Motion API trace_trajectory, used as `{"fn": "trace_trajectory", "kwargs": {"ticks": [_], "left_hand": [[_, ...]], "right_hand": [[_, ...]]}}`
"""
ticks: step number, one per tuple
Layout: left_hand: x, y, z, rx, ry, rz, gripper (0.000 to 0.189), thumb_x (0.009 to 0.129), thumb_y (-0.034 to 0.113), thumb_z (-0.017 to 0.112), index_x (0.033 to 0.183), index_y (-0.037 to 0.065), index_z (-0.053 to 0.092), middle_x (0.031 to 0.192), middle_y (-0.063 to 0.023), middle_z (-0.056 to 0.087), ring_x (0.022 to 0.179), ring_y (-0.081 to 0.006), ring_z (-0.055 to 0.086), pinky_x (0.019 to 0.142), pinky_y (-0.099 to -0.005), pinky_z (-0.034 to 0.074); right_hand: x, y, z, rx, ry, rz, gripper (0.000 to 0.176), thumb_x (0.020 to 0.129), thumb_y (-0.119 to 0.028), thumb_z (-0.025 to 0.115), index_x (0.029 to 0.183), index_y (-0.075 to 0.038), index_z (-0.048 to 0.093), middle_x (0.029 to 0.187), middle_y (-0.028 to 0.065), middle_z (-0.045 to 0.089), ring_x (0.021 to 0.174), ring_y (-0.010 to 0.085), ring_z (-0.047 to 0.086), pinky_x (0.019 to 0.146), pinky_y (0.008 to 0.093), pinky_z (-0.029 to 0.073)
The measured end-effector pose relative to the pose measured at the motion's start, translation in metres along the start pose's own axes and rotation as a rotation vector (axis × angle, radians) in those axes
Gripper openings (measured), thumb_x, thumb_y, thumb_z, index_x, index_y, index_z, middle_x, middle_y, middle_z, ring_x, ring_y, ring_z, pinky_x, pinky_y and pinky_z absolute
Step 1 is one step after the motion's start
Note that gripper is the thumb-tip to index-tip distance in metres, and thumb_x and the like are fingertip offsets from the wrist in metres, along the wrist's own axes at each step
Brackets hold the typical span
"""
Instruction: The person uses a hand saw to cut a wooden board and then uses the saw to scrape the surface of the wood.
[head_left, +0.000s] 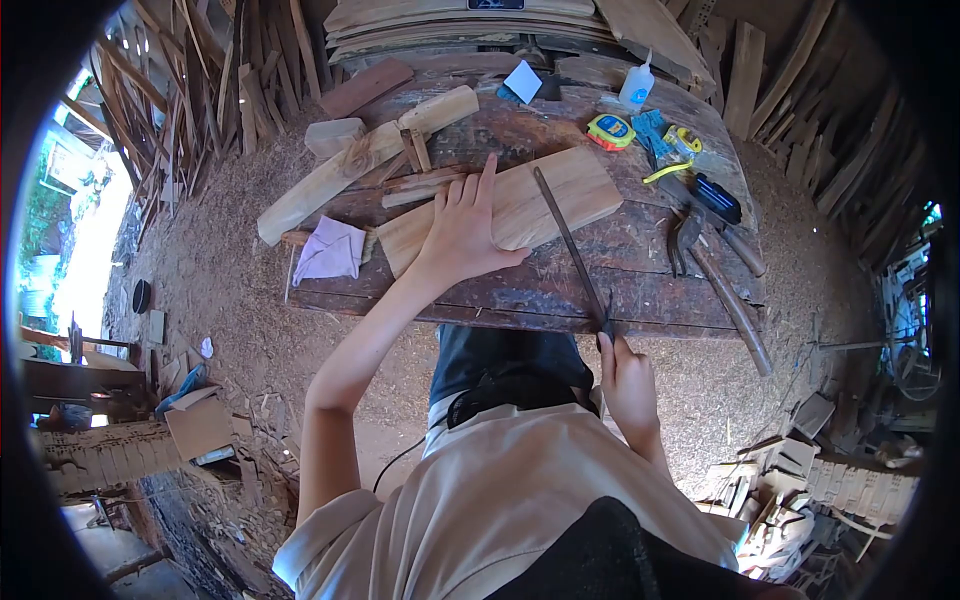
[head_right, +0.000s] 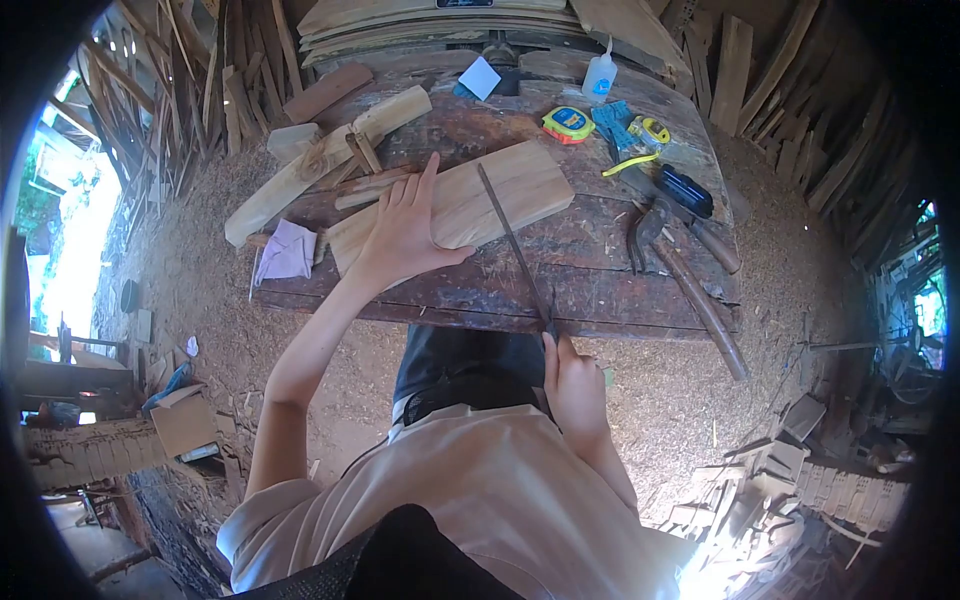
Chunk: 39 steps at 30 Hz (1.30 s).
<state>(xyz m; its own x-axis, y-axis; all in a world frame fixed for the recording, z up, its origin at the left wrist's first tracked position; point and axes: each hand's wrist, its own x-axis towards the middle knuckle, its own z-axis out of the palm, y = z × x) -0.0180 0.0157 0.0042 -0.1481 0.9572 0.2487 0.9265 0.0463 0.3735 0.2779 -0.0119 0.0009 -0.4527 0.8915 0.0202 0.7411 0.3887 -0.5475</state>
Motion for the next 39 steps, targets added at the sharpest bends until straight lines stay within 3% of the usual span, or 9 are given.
{"fn": "trace_trajectory", "kwargs": {"ticks": [6, 8, 15, 21, 24, 27, 30, 32, 39], "left_hand": [[0.000, 0.000, 0.001, 0.029, -0.002, 0.001, 0.129, 0.064, 0.052, 0.085, 0.158, 0.000, 0.014, 0.135, -0.0247, 0.048, 0.128, -0.0421, 0.044, 0.111, -0.0535, 0.032], [0.000, -0.001, 0.002, 0.027, 0.006, -0.001, 0.128, 0.064, 0.053, 0.085, 0.158, 0.001, 0.014, 0.135, -0.0247, 0.048, 0.128, -0.0423, 0.044, 0.111, -0.0535, 0.032], [-0.001, -0.004, 0.005, 0.006, 0.062, 0.042, 0.129, 0.062, 0.052, 0.083, 0.157, -0.001, 0.014, 0.128, -0.0235, 0.050, 0.121, -0.0406, 0.047, 0.107, -0.0548, 0.034], [-0.001, -0.005, 0.006, 0.037, 0.064, 0.061, 0.129, 0.062, 0.052, 0.083, 0.157, -0.001, 0.014, 0.127, -0.0230, 0.050, 0.119, -0.0404, 0.048, 0.105, -0.0542, 0.035], [-0.001, -0.004, 0.006, 0.035, 0.065, 0.059, 0.130, 0.062, 0.052, 0.084, 0.157, -0.001, 0.014, 0.127, -0.0229, 0.050, 0.120, -0.0404, 0.048, 0.106, -0.0543, 0.035], [-0.001, -0.003, 0.004, 0.009, 0.059, 0.044, 0.130, 0.061, 0.051, 0.084, 0.157, -0.001, 0.013, 0.128, -0.0231, 0.050, 0.121, -0.0406, 0.047, 0.107, -0.0549, 0.034], [-0.002, -0.005, 0.004, -0.005, 0.057, 0.031, 0.130, 0.061, 0.050, 0.085, 0.157, -0.001, 0.013, 0.130, -0.0232, 0.049, 0.123, -0.0405, 0.047, 0.108, -0.0554, 0.033], [-0.002, -0.003, 0.004, -0.003, 0.059, 0.032, 0.130, 0.061, 0.050, 0.085, 0.158, 0.000, 0.013, 0.131, -0.0233, 0.049, 0.123, -0.0405, 0.046, 0.108, -0.0555, 0.033], [-0.001, 0.001, -0.002, 0.001, 0.008, 0.033, 0.126, 0.064, 0.050, 0.085, 0.158, 0.002, 0.016, 0.132, -0.0250, 0.049, 0.125, -0.0437, 0.045, 0.110, -0.0529, 0.033]], "right_hand": [[0.018, -0.010, 0.003, 0.061, 0.032, 0.007, 0.032, 0.104, -0.024, 0.053, 0.088, 0.002, 0.063, 0.066, 0.0290, 0.060, 0.066, 0.0513, 0.059, 0.055, 0.0567, 0.044], [0.029, -0.013, 0.007, -0.034, 0.039, -0.039, 0.033, 0.105, -0.026, 0.049, 0.089, 0.000, 0.061, 0.066, 0.0286, 0.062, 0.064, 0.0493, 0.063, 0.055, 0.0568, 0.049], [0.014, -0.002, 0.003, 0.014, 0.075, -0.094, 0.034, 0.105, -0.027, 0.050, 0.086, 0.000, 0.059, 0.066, 0.0290, 0.062, 0.064, 0.0508, 0.062, 0.056, 0.0578, 0.049], [0.003, -0.005, -0.002, -0.023, -0.026, 0.020, 0.034, 0.105, -0.027, 0.050, 0.086, 0.000, 0.060, 0.066, 0.0290, 0.062, 0.064, 0.0495, 0.063, 0.057, 0.0579, 0.049], [0.022, -0.013, 0.008, -0.022, 0.048, -0.040, 0.034, 0.105, -0.027, 0.049, 0.087, 0.000, 0.061, 0.065, 0.0293, 0.062, 0.064, 0.0494, 0.063, 0.057, 0.0578, 0.050], [0.030, -0.017, 0.009, -0.001, 0.056, -0.002, 0.033, 0.104, -0.023, 0.053, 0.083, 0.002, 0.060, 0.065, 0.0295, 0.059, 0.065, 0.0512, 0.059, 0.055, 0.0571, 0.044], [0.014, -0.009, 0.004, -0.068, 0.033, -0.047, 0.035, 0.105, -0.028, 0.049, 0.088, 0.000, 0.061, 0.064, 0.0290, 0.062, 0.063, 0.0488, 0.063, 0.056, 0.0566, 0.051], [0.000, -0.002, 0.002, -0.043, 0.029, 0.005, 0.031, 0.103, -0.022, 0.054, 0.083, 0.001, 0.060, 0.064, 0.0288, 0.059, 0.064, 0.0509, 0.059, 0.054, 0.0571, 0.044], [0.009, -0.010, 0.008, -0.022, -0.003, 0.030, 0.030, 0.104, -0.023, 0.053, 0.086, 0.001, 0.060, 0.065, 0.0298, 0.059, 0.062, 0.0509, 0.059, 0.053, 0.0563, 0.044]]}}
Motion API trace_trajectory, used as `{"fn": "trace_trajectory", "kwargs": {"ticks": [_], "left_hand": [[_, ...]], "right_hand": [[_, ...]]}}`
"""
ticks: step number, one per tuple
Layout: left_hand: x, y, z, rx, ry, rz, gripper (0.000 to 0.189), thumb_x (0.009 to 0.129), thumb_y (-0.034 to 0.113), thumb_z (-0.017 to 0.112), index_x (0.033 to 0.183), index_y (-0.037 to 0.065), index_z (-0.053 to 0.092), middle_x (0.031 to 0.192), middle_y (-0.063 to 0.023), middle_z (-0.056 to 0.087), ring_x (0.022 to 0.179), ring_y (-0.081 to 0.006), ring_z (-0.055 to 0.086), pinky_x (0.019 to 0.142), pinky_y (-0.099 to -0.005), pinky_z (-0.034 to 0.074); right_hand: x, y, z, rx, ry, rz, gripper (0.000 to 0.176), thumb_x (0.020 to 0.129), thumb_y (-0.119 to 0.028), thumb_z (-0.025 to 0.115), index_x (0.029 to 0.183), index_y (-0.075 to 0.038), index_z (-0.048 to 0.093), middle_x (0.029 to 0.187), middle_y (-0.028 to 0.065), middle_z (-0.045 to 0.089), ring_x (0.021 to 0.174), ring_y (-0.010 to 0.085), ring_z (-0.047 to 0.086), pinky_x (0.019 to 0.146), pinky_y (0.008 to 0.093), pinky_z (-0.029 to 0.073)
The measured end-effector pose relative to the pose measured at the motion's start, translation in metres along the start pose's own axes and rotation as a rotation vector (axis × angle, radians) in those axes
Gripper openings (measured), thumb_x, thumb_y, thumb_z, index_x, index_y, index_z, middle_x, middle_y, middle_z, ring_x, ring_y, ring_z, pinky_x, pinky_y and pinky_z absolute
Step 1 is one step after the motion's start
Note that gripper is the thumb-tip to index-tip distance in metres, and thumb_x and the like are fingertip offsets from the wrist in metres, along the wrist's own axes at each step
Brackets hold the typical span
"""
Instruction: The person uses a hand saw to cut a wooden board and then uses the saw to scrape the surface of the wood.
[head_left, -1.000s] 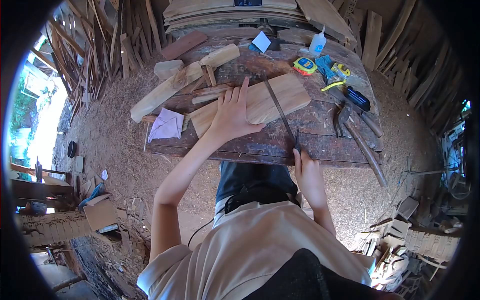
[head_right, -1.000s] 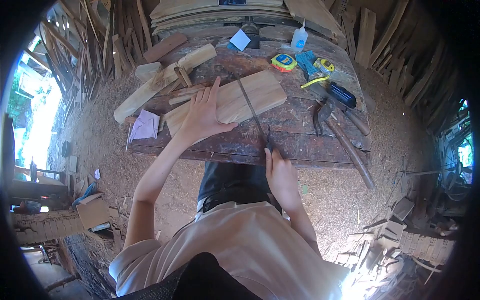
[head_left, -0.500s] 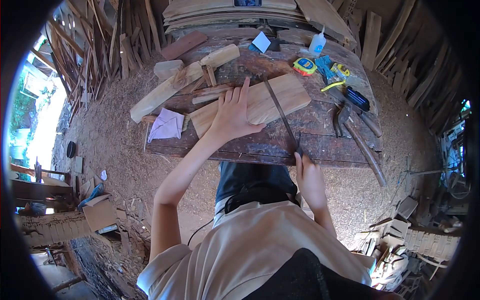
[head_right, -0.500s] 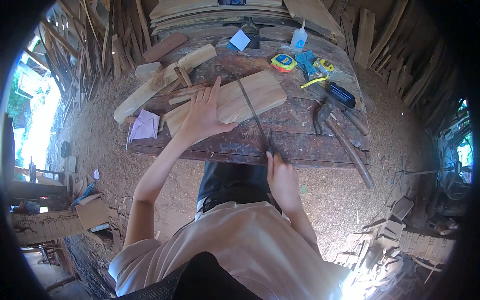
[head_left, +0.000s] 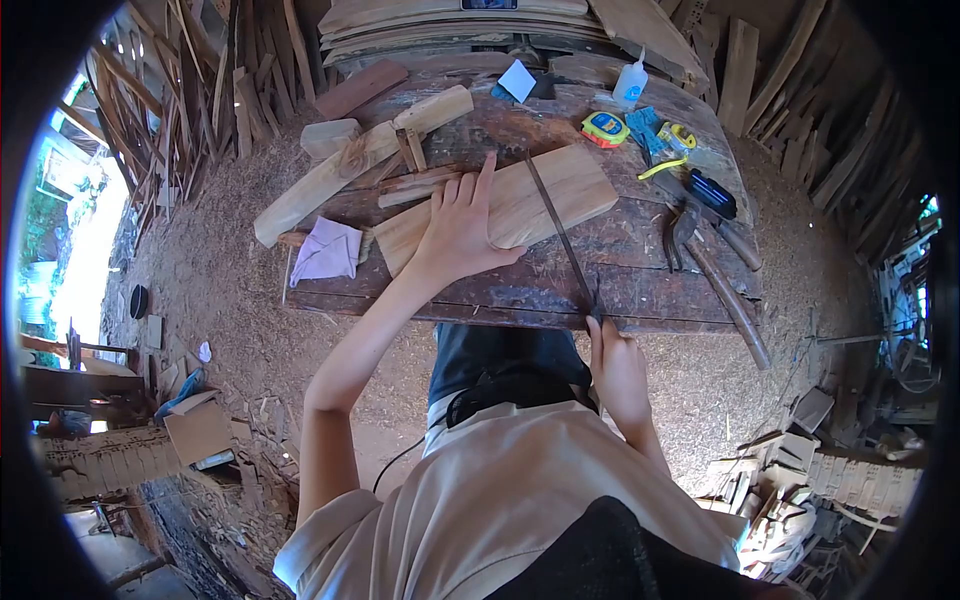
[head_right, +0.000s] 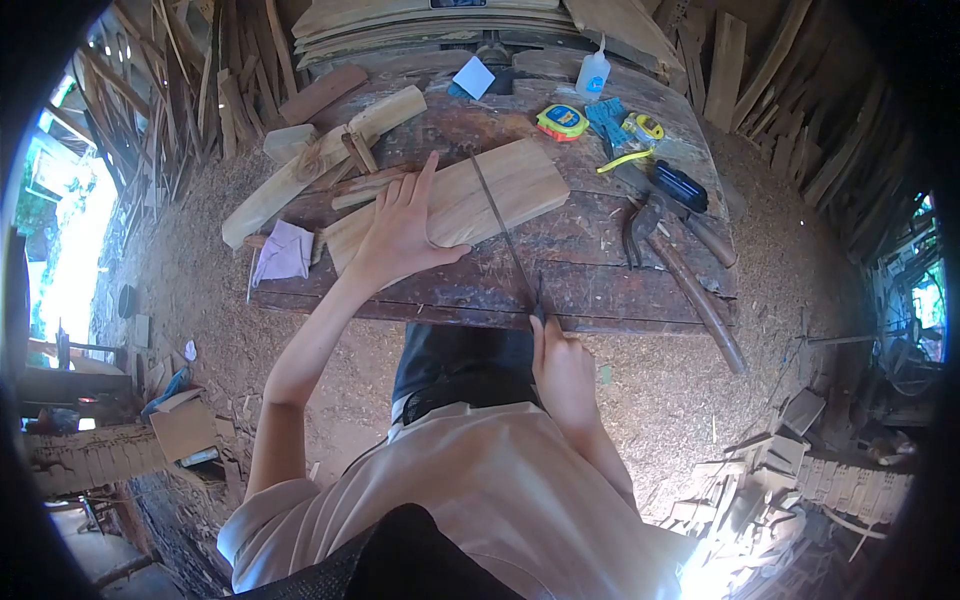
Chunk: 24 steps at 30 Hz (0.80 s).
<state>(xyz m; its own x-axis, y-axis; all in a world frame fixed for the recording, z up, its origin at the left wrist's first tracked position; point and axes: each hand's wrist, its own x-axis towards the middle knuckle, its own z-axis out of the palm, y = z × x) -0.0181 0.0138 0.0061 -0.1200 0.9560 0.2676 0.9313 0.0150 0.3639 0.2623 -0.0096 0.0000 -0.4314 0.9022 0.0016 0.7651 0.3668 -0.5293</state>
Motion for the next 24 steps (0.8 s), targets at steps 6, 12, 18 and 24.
{"fn": "trace_trajectory", "kwargs": {"ticks": [6, 12, 18, 24], "left_hand": [[-0.001, -0.002, 0.002, -0.005, 0.022, -0.013, 0.126, 0.064, 0.050, 0.085, 0.158, 0.002, 0.016, 0.132, -0.0249, 0.049, 0.125, -0.0428, 0.046, 0.110, -0.0528, 0.033], [0.000, 0.000, 0.000, 0.005, 0.003, -0.016, 0.126, 0.065, 0.049, 0.085, 0.158, 0.001, 0.016, 0.132, -0.0245, 0.049, 0.125, -0.0424, 0.046, 0.109, -0.0525, 0.034], [0.000, 0.000, 0.001, 0.014, 0.008, -0.001, 0.126, 0.065, 0.050, 0.085, 0.158, 0.001, 0.015, 0.132, -0.0241, 0.049, 0.125, -0.0421, 0.046, 0.109, -0.0524, 0.034], [-0.001, -0.001, 0.001, -0.024, 0.023, -0.017, 0.127, 0.064, 0.051, 0.085, 0.158, 0.001, 0.015, 0.132, -0.0244, 0.049, 0.125, -0.0425, 0.046, 0.109, -0.0527, 0.034]], "right_hand": [[0.003, 0.008, 0.000, 0.029, 0.048, -0.056, 0.032, 0.105, -0.025, 0.051, 0.092, 0.002, 0.062, 0.066, 0.0301, 0.059, 0.064, 0.0506, 0.060, 0.054, 0.0565, 0.045], [-0.021, 0.016, -0.007, 0.046, -0.051, 0.056, 0.031, 0.105, -0.025, 0.051, 0.096, 0.003, 0.062, 0.066, 0.0301, 0.060, 0.065, 0.0504, 0.061, 0.055, 0.0565, 0.045], [0.009, 0.003, 0.005, 0.059, -0.004, -0.023, 0.031, 0.105, -0.023, 0.050, 0.096, 0.004, 0.061, 0.066, 0.0295, 0.060, 0.064, 0.0500, 0.061, 0.055, 0.0561, 0.045], [-0.006, 0.027, 0.009, 0.079, -0.013, -0.092, 0.032, 0.106, -0.024, 0.047, 0.099, 0.005, 0.059, 0.064, 0.0280, 0.060, 0.060, 0.0474, 0.061, 0.052, 0.0541, 0.045]]}}
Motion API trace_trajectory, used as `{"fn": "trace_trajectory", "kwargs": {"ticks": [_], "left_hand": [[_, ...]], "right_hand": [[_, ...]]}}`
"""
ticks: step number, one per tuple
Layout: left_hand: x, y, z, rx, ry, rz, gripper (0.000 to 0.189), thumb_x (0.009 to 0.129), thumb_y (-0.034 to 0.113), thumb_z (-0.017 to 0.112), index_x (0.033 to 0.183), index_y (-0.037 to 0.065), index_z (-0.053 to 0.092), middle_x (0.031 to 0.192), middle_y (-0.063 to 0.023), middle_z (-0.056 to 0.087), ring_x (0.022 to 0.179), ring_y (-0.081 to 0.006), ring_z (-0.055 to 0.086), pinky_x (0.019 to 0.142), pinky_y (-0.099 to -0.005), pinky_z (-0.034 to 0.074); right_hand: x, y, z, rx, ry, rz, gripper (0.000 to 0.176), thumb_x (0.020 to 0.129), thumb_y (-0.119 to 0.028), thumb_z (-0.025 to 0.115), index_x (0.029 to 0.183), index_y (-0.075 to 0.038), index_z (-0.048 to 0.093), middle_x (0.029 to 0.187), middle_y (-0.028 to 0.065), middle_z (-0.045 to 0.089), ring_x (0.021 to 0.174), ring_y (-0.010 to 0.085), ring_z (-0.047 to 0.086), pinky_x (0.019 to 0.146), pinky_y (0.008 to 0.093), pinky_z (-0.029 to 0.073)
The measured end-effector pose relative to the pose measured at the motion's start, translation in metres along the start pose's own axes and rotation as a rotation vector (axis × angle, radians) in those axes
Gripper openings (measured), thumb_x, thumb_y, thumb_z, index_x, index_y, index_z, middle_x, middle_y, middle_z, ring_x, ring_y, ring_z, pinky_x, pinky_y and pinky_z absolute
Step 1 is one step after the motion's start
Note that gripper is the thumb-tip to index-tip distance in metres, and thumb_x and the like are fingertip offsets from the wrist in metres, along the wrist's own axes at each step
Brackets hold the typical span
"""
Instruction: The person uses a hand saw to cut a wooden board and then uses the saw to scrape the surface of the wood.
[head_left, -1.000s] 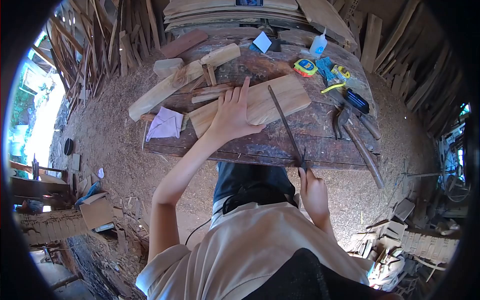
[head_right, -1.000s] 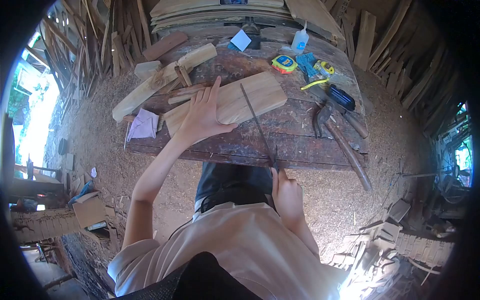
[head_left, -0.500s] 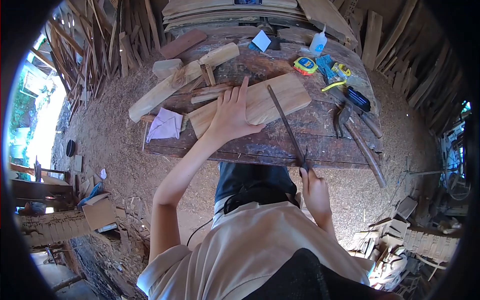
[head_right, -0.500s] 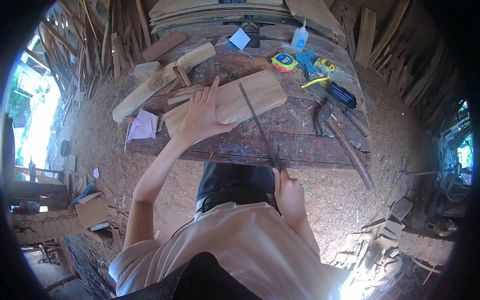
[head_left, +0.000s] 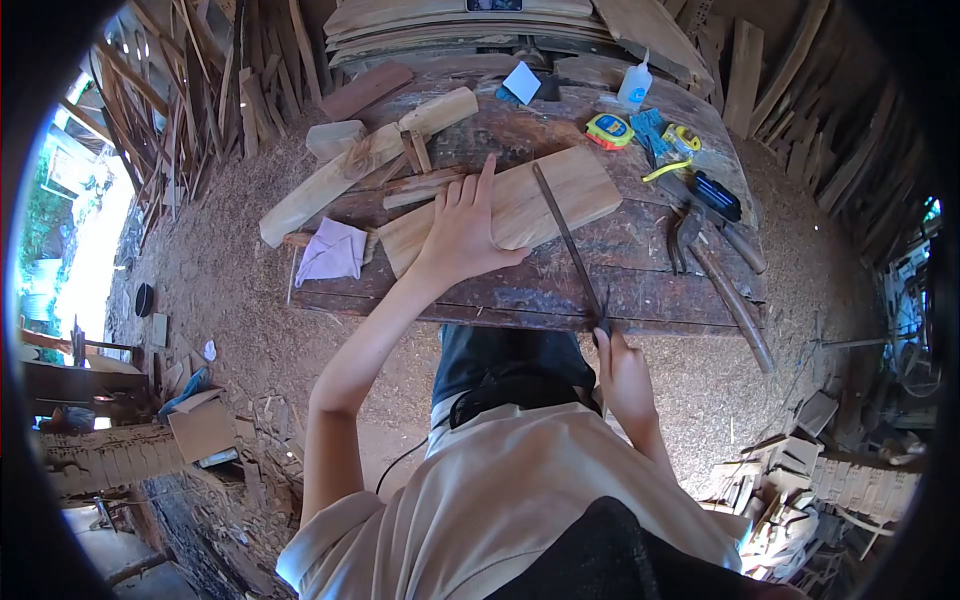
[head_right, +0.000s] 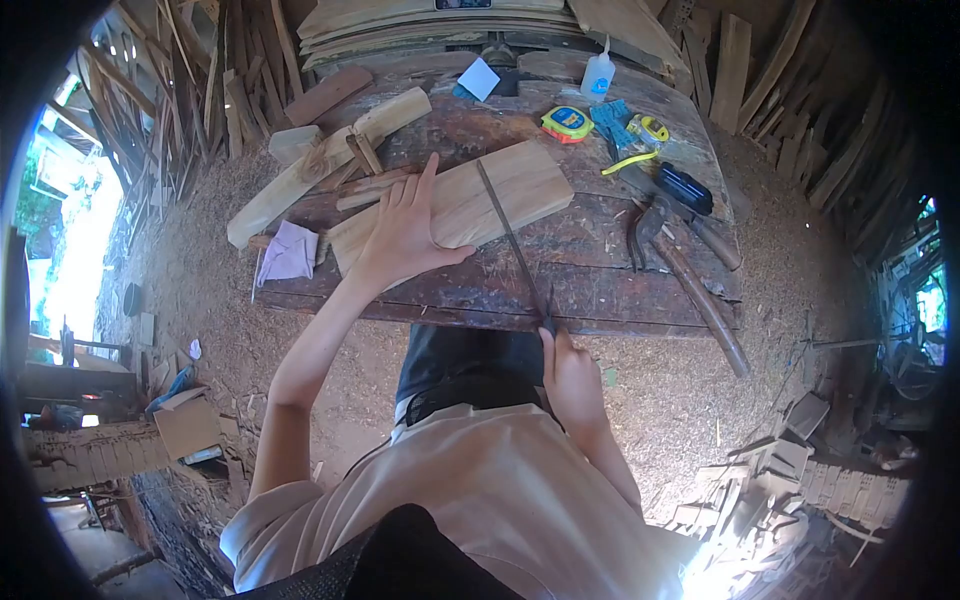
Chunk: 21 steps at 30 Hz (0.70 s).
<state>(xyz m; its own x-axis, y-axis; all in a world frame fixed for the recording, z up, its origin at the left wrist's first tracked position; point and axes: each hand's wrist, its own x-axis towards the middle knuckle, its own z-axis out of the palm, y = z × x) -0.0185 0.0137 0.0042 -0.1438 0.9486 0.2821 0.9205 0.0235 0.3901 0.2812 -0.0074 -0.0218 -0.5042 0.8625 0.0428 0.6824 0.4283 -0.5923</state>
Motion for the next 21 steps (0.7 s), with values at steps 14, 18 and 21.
{"fn": "trace_trajectory", "kwargs": {"ticks": [14, 18, 21], "left_hand": [[0.000, -0.002, 0.002, 0.034, 0.026, 0.037, 0.125, 0.065, 0.050, 0.085, 0.157, 0.000, 0.017, 0.129, -0.0246, 0.050, 0.123, -0.0428, 0.046, 0.108, -0.0525, 0.034], [0.001, 0.000, 0.002, 0.034, 0.015, 0.028, 0.126, 0.065, 0.050, 0.085, 0.157, 0.000, 0.016, 0.130, -0.0246, 0.049, 0.123, -0.0426, 0.046, 0.108, -0.0529, 0.034], [0.002, 0.001, 0.000, 0.046, -0.006, 0.023, 0.126, 0.065, 0.050, 0.085, 0.157, 0.001, 0.016, 0.131, -0.0244, 0.049, 0.123, -0.0423, 0.046, 0.109, -0.0532, 0.034]], "right_hand": [[0.009, -0.008, -0.002, 0.004, -0.021, 0.030, 0.033, 0.107, -0.026, 0.046, 0.103, 0.004, 0.058, 0.066, 0.0296, 0.060, 0.065, 0.0504, 0.060, 0.054, 0.0550, 0.045], [-0.011, -0.006, -0.012, 0.015, -0.046, 0.084, 0.033, 0.107, -0.026, 0.046, 0.102, 0.005, 0.058, 0.066, 0.0295, 0.060, 0.065, 0.0505, 0.060, 0.054, 0.0550, 0.044], [-0.012, -0.015, -0.015, 0.055, -0.083, 0.150, 0.033, 0.106, -0.026, 0.046, 0.100, 0.004, 0.058, 0.066, 0.0297, 0.060, 0.065, 0.0509, 0.060, 0.055, 0.0555, 0.044]]}}
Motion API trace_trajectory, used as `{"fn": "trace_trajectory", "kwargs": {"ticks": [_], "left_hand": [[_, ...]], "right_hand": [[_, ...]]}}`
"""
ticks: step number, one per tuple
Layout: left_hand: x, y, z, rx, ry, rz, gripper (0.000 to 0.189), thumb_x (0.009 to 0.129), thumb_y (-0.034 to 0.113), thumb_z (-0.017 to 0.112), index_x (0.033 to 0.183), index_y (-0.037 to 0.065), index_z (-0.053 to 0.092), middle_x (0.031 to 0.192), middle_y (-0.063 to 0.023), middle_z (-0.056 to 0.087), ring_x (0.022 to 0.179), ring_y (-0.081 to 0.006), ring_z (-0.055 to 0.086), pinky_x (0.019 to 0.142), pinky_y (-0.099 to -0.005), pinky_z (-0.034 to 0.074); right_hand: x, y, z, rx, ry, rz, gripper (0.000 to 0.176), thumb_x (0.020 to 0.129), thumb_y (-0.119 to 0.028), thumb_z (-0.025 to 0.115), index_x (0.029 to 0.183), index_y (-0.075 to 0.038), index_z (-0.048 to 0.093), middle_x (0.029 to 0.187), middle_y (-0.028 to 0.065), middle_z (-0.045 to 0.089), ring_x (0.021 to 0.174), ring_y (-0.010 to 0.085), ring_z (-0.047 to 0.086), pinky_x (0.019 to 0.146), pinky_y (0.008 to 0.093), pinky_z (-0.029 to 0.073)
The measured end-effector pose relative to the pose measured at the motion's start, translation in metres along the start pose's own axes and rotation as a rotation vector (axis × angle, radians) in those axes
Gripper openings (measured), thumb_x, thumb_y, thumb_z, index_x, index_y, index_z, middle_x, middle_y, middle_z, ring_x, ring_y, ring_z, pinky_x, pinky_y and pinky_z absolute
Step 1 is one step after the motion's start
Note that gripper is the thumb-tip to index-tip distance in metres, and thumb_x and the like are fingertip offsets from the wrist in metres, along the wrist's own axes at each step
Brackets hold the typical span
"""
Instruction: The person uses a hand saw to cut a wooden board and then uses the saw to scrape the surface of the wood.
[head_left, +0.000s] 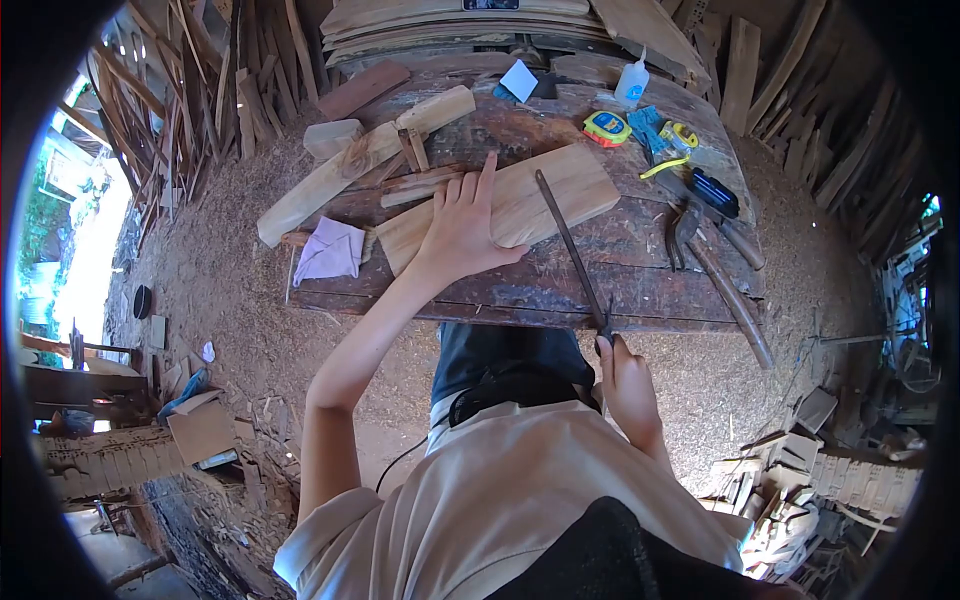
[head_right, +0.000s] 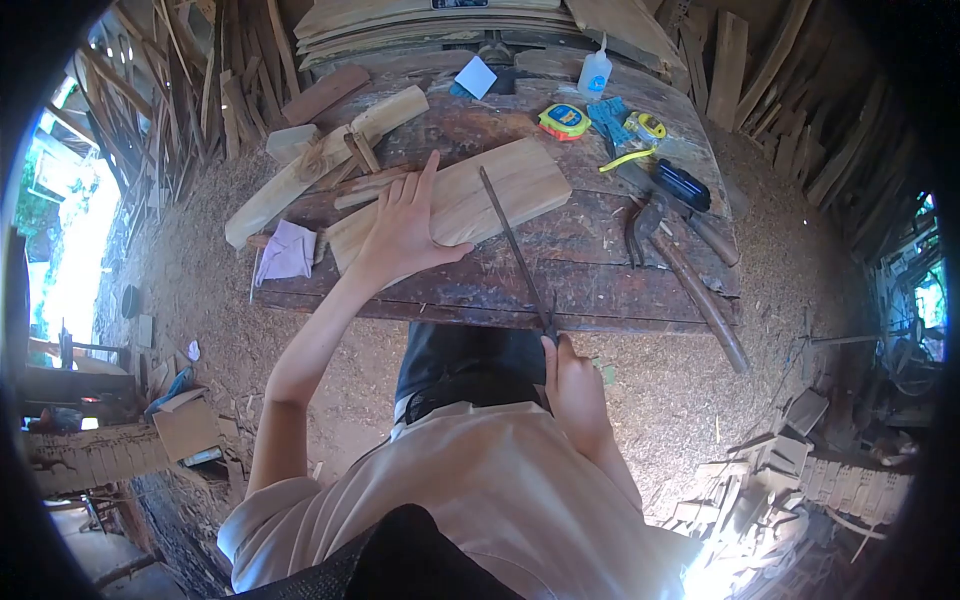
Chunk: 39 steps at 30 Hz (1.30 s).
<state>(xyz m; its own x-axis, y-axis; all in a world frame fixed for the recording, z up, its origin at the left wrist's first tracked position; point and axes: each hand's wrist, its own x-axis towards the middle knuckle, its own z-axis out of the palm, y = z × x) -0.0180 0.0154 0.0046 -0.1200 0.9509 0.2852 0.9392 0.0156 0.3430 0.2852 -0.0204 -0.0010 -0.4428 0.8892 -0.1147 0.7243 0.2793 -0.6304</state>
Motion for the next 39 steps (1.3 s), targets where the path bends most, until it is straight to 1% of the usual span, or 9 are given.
{"fn": "trace_trajectory", "kwargs": {"ticks": [3, 5, 6, 12, 14, 18, 26, 33, 39], "left_hand": [[-0.001, 0.001, -0.001, -0.003, -0.015, -0.008, 0.126, 0.064, 0.051, 0.085, 0.158, 0.001, 0.016, 0.131, -0.0242, 0.049, 0.123, -0.0421, 0.046, 0.109, -0.0532, 0.034], [-0.001, 0.001, -0.001, -0.009, -0.010, -0.013, 0.126, 0.064, 0.051, 0.085, 0.158, 0.001, 0.016, 0.131, -0.0240, 0.049, 0.123, -0.0421, 0.046, 0.109, -0.0531, 0.034], [-0.001, 0.000, 0.000, -0.006, 0.008, -0.004, 0.126, 0.064, 0.051, 0.085, 0.158, 0.001, 0.016, 0.131, -0.0241, 0.049, 0.123, -0.0422, 0.046, 0.109, -0.0531, 0.034], [-0.001, -0.002, 0.002, -0.031, 0.026, -0.015, 0.127, 0.064, 0.051, 0.085, 0.157, 0.001, 0.016, 0.130, -0.0244, 0.050, 0.122, -0.0425, 0.047, 0.109, -0.0528, 0.034], [-0.001, -0.002, 0.003, -0.031, 0.016, -0.014, 0.126, 0.064, 0.051, 0.085, 0.157, 0.001, 0.016, 0.130, -0.0245, 0.050, 0.122, -0.0425, 0.047, 0.108, -0.0527, 0.034], [-0.001, -0.001, 0.002, -0.003, 0.015, 0.001, 0.127, 0.064, 0.051, 0.085, 0.158, 0.001, 0.016, 0.130, -0.0242, 0.050, 0.122, -0.0425, 0.047, 0.108, -0.0521, 0.034], [-0.002, -0.002, 0.001, -0.020, 0.014, -0.005, 0.127, 0.064, 0.051, 0.085, 0.157, 0.000, 0.016, 0.129, -0.0241, 0.050, 0.121, -0.0419, 0.047, 0.108, -0.0518, 0.035], [0.000, 0.000, 0.000, -0.015, 0.001, -0.007, 0.128, 0.064, 0.052, 0.085, 0.158, 0.000, 0.015, 0.129, -0.0241, 0.050, 0.121, -0.0417, 0.047, 0.108, -0.0529, 0.034], [-0.002, -0.001, 0.001, -0.024, 0.009, -0.008, 0.128, 0.064, 0.052, 0.085, 0.158, 0.001, 0.014, 0.130, -0.0242, 0.050, 0.123, -0.0417, 0.046, 0.108, -0.0533, 0.034]], "right_hand": [[0.017, -0.009, 0.006, -0.078, 0.007, -0.002, 0.034, 0.107, -0.026, 0.046, 0.099, 0.004, 0.058, 0.067, 0.0299, 0.060, 0.066, 0.0511, 0.060, 0.056, 0.0561, 0.045], [0.031, -0.008, 0.015, -0.104, 0.059, -0.105, 0.037, 0.107, -0.028, 0.045, 0.111, 0.005, 0.060, 0.065, 0.0306, 0.061, 0.064, 0.0495, 0.063, 0.056, 0.0572, 0.051], [0.031, -0.008, 0.014, -0.106, 0.060, -0.110, 0.037, 0.107, -0.028, 0.045, 0.111, 0.005, 0.060, 0.065, 0.0306, 0.061, 0.064, 0.0495, 0.063, 0.056, 0.0572, 0.051], [0.011, 0.007, 0.003, -0.089, 0.032, -0.109, 0.036, 0.107, -0.028, 0.045, 0.108, 0.005, 0.060, 0.064, 0.0300, 0.061, 0.063, 0.0493, 0.063, 0.055, 0.0566, 0.049], [-0.001, 0.009, -0.001, -0.032, -0.007, -0.008, 0.031, 0.106, -0.023, 0.046, 0.101, 0.004, 0.058, 0.067, 0.0300, 0.060, 0.066, 0.0497, 0.061, 0.057, 0.0567, 0.044], [0.004, 0.001, 0.000, -0.036, -0.014, 0.007, 0.032, 0.106, -0.025, 0.046, 0.100, 0.004, 0.058, 0.068, 0.0303, 0.061, 0.067, 0.0499, 0.061, 0.057, 0.0564, 0.045], [0.026, -0.013, 0.003, -0.109, 0.078, -0.098, 0.035, 0.107, -0.027, 0.046, 0.100, 0.005, 0.060, 0.071, 0.0312, 0.061, 0.070, 0.0514, 0.061, 0.058, 0.0570, 0.045], [0.002, -0.008, -0.009, -0.080, 0.000, -0.002, 0.033, 0.106, -0.025, 0.048, 0.100, 0.005, 0.060, 0.071, 0.0312, 0.061, 0.069, 0.0513, 0.061, 0.057, 0.0571, 0.044], [0.031, -0.016, 0.007, -0.095, 0.062, -0.089, 0.033, 0.106, -0.025, 0.048, 0.098, 0.004, 0.060, 0.071, 0.0309, 0.061, 0.068, 0.0513, 0.061, 0.057, 0.0572, 0.045]]}}
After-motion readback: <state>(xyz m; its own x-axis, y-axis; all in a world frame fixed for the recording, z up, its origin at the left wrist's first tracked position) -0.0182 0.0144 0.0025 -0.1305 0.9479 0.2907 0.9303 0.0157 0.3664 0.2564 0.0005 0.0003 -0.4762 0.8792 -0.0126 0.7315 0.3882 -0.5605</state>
